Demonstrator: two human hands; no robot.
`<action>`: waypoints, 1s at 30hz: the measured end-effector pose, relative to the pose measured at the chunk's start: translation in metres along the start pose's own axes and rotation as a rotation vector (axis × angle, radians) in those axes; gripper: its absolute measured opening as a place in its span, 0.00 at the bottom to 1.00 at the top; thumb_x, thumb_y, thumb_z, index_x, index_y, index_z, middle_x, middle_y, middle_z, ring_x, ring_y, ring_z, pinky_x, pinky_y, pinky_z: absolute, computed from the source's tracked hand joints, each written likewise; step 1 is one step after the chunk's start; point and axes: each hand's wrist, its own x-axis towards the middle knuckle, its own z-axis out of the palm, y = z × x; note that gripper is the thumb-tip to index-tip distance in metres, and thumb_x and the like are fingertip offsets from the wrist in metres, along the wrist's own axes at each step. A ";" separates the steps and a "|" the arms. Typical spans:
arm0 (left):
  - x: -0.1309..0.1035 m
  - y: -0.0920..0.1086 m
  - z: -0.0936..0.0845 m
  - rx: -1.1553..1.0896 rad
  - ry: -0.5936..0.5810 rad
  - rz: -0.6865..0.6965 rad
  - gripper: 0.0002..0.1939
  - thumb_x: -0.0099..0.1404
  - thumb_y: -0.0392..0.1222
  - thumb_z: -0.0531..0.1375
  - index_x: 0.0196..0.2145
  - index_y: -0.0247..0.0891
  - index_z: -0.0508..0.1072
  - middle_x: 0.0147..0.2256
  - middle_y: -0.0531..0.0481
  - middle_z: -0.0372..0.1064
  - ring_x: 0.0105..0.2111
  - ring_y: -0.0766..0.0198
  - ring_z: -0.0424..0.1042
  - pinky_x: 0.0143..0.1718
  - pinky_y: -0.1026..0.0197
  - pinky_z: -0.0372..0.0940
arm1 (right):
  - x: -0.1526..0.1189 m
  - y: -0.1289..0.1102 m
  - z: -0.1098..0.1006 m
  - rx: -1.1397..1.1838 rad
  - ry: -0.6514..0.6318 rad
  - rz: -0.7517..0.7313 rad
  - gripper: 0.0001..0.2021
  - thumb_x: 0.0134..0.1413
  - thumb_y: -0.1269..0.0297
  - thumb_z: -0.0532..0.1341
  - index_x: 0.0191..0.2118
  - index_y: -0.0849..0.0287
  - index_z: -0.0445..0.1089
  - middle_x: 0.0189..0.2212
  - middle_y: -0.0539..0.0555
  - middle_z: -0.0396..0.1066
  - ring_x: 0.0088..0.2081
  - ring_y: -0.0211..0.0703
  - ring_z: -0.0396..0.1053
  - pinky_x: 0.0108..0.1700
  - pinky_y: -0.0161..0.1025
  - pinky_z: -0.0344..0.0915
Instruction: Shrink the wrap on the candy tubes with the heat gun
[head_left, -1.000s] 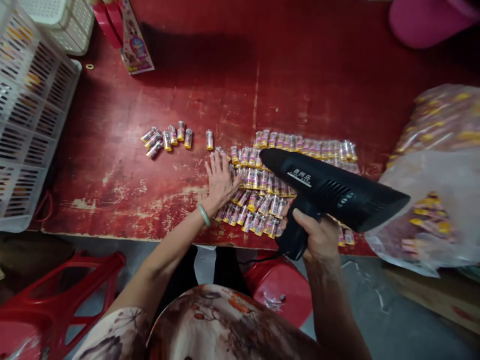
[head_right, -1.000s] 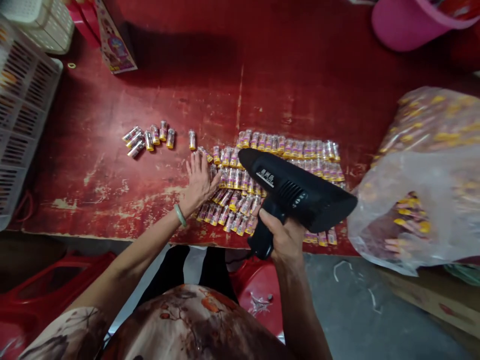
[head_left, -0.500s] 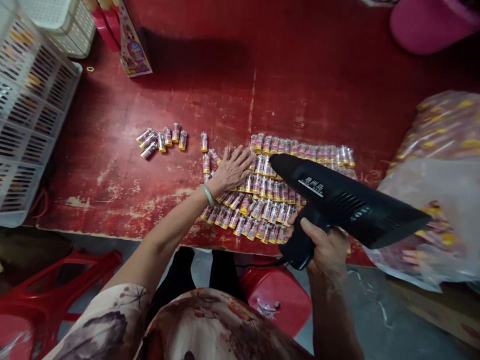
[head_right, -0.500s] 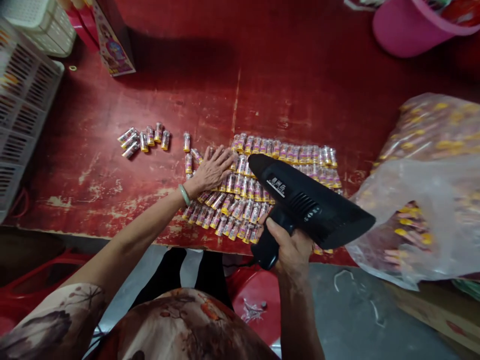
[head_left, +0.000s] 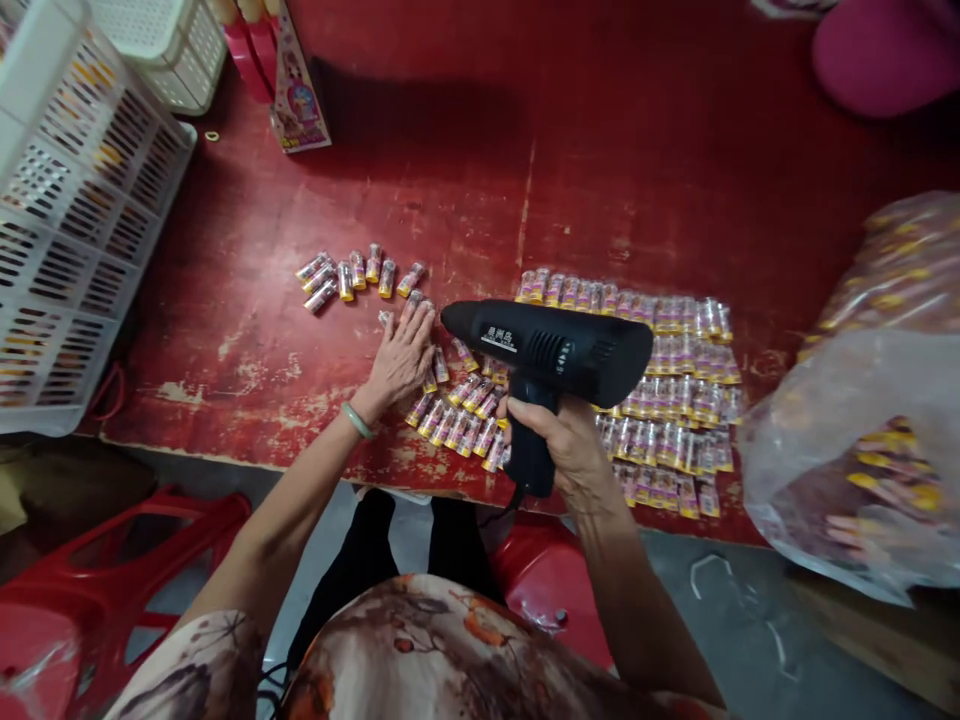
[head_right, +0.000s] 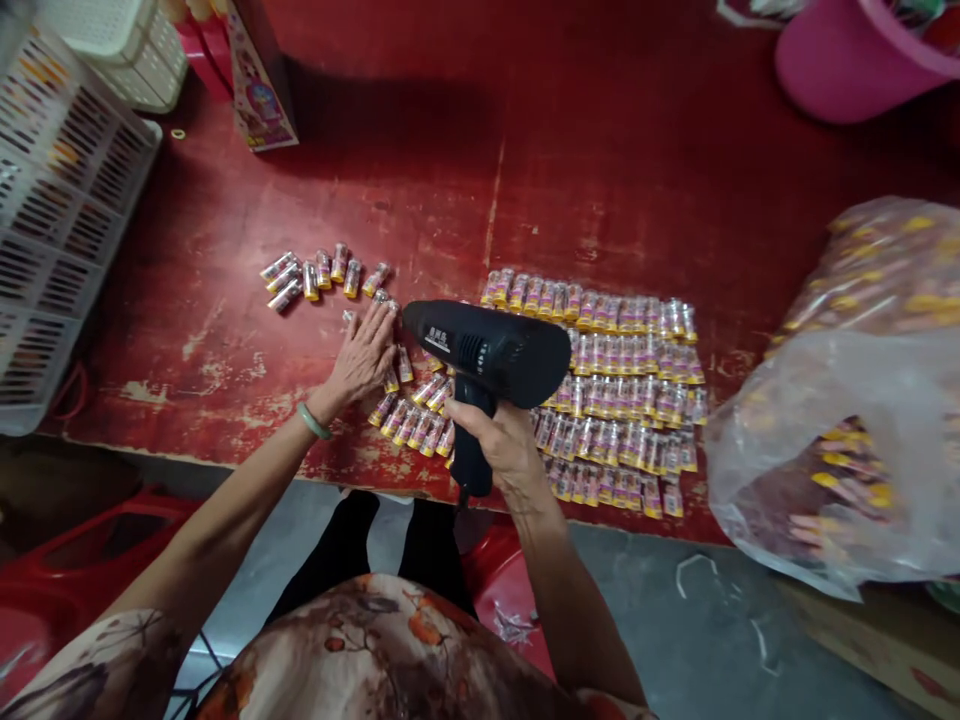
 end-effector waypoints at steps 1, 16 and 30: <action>-0.006 -0.006 0.000 -0.010 0.021 -0.031 0.30 0.74 0.47 0.42 0.70 0.35 0.52 0.72 0.39 0.43 0.73 0.51 0.40 0.72 0.38 0.34 | -0.001 -0.001 -0.001 0.019 0.014 0.037 0.18 0.39 0.49 0.73 0.29 0.58 0.73 0.19 0.50 0.69 0.17 0.41 0.65 0.16 0.38 0.65; -0.070 -0.013 0.019 -0.087 0.367 -0.381 0.32 0.75 0.49 0.41 0.72 0.38 0.42 0.73 0.36 0.37 0.73 0.53 0.33 0.71 0.38 0.45 | 0.015 -0.004 0.043 0.000 -0.059 -0.002 0.18 0.39 0.51 0.74 0.32 0.58 0.74 0.23 0.51 0.73 0.19 0.40 0.66 0.17 0.37 0.66; -0.148 0.003 0.001 -0.029 0.363 -0.424 0.36 0.72 0.51 0.51 0.70 0.32 0.48 0.69 0.28 0.49 0.72 0.43 0.41 0.70 0.31 0.47 | -0.007 -0.016 0.051 -0.091 0.013 -0.088 0.23 0.33 0.53 0.77 0.36 0.57 0.74 0.27 0.51 0.74 0.20 0.39 0.67 0.18 0.36 0.67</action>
